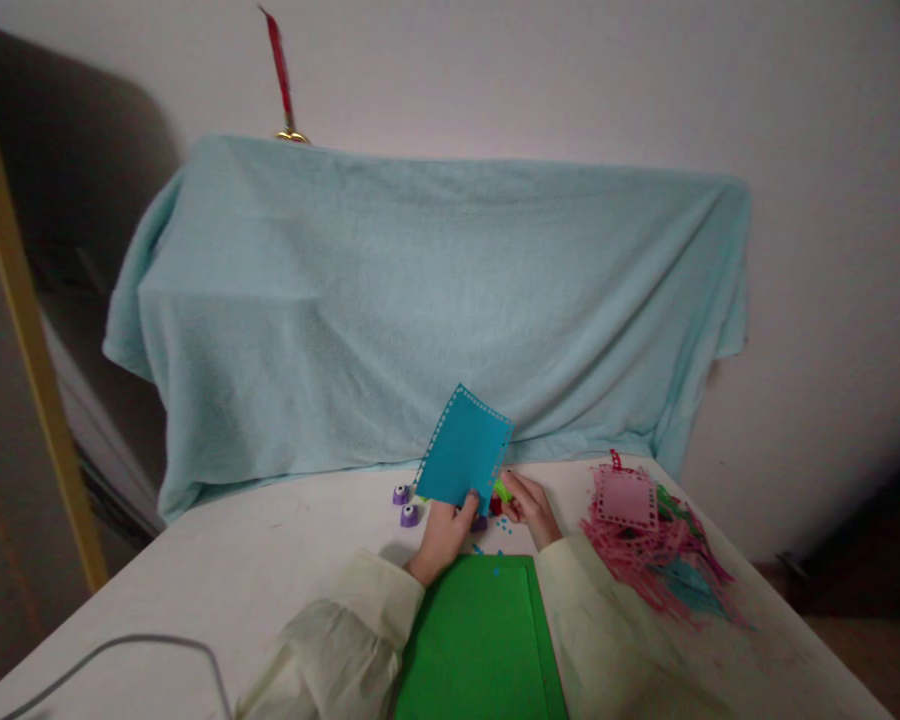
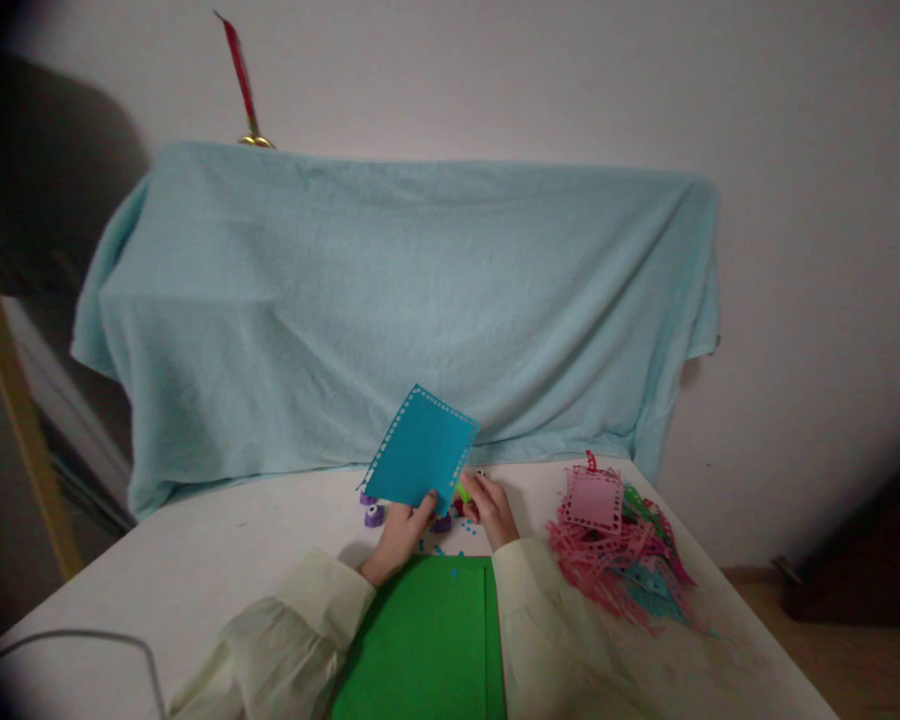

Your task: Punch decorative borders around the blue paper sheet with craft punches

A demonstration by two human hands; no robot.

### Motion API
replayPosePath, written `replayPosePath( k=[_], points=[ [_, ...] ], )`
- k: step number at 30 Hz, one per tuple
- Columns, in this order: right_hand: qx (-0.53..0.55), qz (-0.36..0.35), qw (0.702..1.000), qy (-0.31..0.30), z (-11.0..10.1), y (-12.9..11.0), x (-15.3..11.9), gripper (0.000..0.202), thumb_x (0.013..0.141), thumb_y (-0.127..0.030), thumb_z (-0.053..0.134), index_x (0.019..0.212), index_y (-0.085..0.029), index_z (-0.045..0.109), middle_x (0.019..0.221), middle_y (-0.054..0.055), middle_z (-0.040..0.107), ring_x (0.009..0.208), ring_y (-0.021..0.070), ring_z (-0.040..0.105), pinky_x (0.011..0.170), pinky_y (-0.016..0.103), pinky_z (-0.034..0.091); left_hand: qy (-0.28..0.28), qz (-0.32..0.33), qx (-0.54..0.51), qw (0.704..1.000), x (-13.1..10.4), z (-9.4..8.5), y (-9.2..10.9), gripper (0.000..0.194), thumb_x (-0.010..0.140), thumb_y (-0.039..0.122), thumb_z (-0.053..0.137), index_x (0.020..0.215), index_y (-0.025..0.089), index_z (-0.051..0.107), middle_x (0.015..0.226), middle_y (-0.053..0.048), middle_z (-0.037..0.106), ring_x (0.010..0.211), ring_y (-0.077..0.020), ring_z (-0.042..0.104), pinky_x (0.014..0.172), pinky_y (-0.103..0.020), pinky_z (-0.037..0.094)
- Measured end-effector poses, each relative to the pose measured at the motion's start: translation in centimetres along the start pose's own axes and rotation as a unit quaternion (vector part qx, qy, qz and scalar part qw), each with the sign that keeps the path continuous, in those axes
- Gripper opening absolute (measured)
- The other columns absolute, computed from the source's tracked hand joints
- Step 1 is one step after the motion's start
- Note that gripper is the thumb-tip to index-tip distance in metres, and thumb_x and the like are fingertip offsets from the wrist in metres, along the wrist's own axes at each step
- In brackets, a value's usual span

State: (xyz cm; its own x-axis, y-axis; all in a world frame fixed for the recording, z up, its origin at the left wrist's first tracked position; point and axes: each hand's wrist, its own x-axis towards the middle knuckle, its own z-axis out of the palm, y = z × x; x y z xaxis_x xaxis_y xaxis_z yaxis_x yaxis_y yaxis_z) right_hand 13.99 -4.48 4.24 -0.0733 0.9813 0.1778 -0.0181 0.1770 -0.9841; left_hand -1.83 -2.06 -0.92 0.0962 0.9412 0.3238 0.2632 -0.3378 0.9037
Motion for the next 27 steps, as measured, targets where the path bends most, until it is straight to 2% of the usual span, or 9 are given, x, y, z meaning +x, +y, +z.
replayPosePath(
  k=[9,15,21,27],
  points=[
    [0.004,0.003,1.000,0.010,0.1,0.0,0.0,0.041,0.079,-0.058,0.053,0.069,-0.018,0.051,0.049,-0.005,0.042,0.042,0.0092,0.033,0.042,0.024,0.018,0.009,-0.009,-0.027,1.000,0.1,0.3,-0.4,0.035,0.085,0.044,0.047,0.093,0.013,0.060,0.084,-0.006,0.065,0.073,-0.0174,0.058,0.070,-0.027,0.044],
    [0.002,0.004,1.000,0.010,0.0,-0.1,-0.1,0.040,0.082,-0.056,0.050,0.071,-0.018,0.053,0.052,-0.003,0.046,0.044,0.0094,0.034,0.043,0.024,0.018,0.014,-0.007,0.002,1.000,0.1,0.1,0.0,0.035,0.085,0.043,0.045,0.091,0.012,0.061,0.073,-0.005,0.064,0.066,-0.0174,0.058,0.068,-0.029,0.044],
    [-0.002,-0.009,1.000,-0.006,0.1,0.0,0.1,0.041,0.079,-0.058,0.053,0.068,-0.019,0.052,0.049,-0.004,0.044,0.043,0.0094,0.032,0.043,0.025,0.018,0.017,0.009,0.011,1.000,0.2,-0.2,1.0,0.032,0.084,0.041,0.048,0.092,0.014,0.063,0.089,-0.007,0.068,0.080,-0.0191,0.060,0.080,-0.030,0.043],
    [-0.005,-0.013,1.000,-0.011,0.0,0.3,0.3,0.038,0.081,-0.055,0.053,0.067,-0.019,0.051,0.048,-0.005,0.042,0.042,0.0095,0.032,0.044,0.026,0.018,0.004,0.001,0.016,1.000,0.1,0.0,0.7,0.032,0.085,0.042,0.045,0.085,0.014,0.062,0.074,-0.004,0.065,0.067,-0.0173,0.058,0.073,-0.029,0.044]
  ],
)
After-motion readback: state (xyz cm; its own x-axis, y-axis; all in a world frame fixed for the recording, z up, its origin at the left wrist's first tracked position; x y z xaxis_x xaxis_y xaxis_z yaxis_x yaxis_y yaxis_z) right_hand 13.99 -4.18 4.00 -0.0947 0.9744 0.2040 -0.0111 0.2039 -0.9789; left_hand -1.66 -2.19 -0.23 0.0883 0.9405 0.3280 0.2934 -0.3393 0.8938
